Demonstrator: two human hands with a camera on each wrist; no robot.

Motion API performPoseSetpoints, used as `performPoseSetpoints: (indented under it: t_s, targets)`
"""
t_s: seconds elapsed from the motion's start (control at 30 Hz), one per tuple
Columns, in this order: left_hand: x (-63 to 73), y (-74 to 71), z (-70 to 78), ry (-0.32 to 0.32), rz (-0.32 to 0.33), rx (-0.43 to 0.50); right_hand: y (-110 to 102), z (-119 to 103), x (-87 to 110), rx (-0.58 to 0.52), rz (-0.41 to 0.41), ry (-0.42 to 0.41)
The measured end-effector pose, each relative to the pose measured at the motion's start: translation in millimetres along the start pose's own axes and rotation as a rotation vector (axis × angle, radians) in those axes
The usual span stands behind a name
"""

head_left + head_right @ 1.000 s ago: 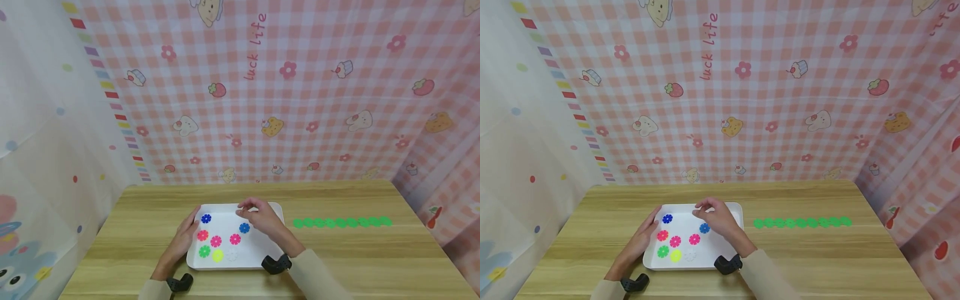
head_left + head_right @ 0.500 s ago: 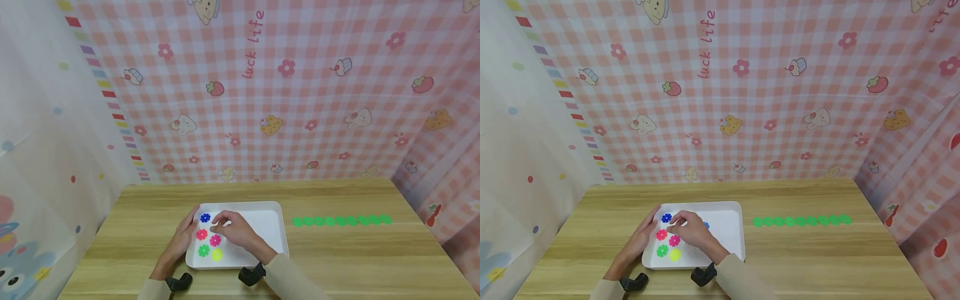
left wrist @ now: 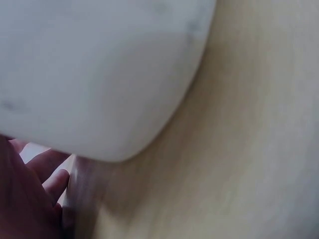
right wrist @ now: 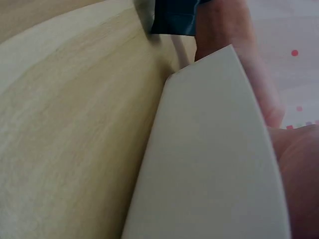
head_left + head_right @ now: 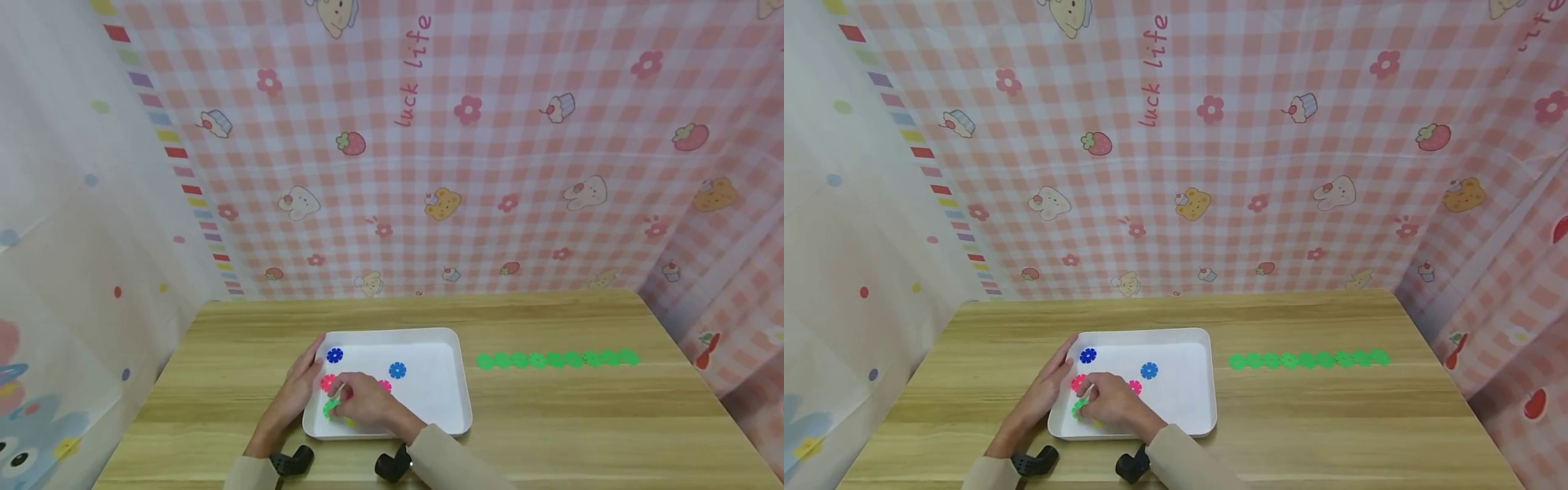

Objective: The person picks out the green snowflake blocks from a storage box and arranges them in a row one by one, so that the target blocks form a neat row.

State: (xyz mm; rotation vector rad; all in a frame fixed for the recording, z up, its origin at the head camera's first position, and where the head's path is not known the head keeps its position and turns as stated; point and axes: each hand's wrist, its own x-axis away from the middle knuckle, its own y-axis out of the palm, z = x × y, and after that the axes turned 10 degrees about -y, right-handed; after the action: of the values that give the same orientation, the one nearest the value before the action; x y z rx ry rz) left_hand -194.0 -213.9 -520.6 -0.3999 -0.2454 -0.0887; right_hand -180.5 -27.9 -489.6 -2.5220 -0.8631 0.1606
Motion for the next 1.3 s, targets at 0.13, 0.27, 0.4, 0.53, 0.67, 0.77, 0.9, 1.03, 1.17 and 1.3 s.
performPoseSetpoints:
  t_s: [0.13, 0.27, 0.4, 0.53, 0.67, 0.77, 0.9, 1.03, 1.17, 1.3]
  targets:
    - [2.0, 0.4, 1.6, -0.004, 0.008, -0.003, 3, 0, -0.3, 0.021, 0.022, 0.008]
    - [2.4, 0.4, 1.0, -0.021, 0.011, -0.005, 6, 1, -0.8, 0.05, 0.045, -0.016]
    - [1.9, 0.9, 0.9, -0.019, 0.011, -0.008, 10, 4, -1.7, 0.116, 0.067, -0.063]
    - [2.2, 1.4, 2.3, -0.012, 0.012, -0.013, 12, 7, -2.3, 0.152, 0.082, -0.068]
    - [2.3, 1.6, 3.3, -0.014, 0.013, -0.009, 12, 6, -2.1, 0.156, 0.075, -0.06]
    - [2.3, 1.6, 3.5, -0.011, 0.013, -0.005, 11, 6, -1.7, 0.156, 0.068, -0.062]
    - [3.0, 1.0, 4.1, 0.0, 0.01, -0.009, 11, 5, -1.4, 0.17, 0.066, -0.075]
    - [5.2, 0.7, 8.2, -0.017, 0.008, -0.013, 11, 5, -0.9, 0.186, 0.07, -0.083]
    - [5.2, 1.1, 6.2, -0.007, 0.01, -0.012, 12, 5, -0.1, 0.19, 0.077, -0.087]
    - [2.9, 1.9, 0.4, 0.006, 0.011, -0.014, 13, 6, 0.4, 0.196, 0.079, -0.09]
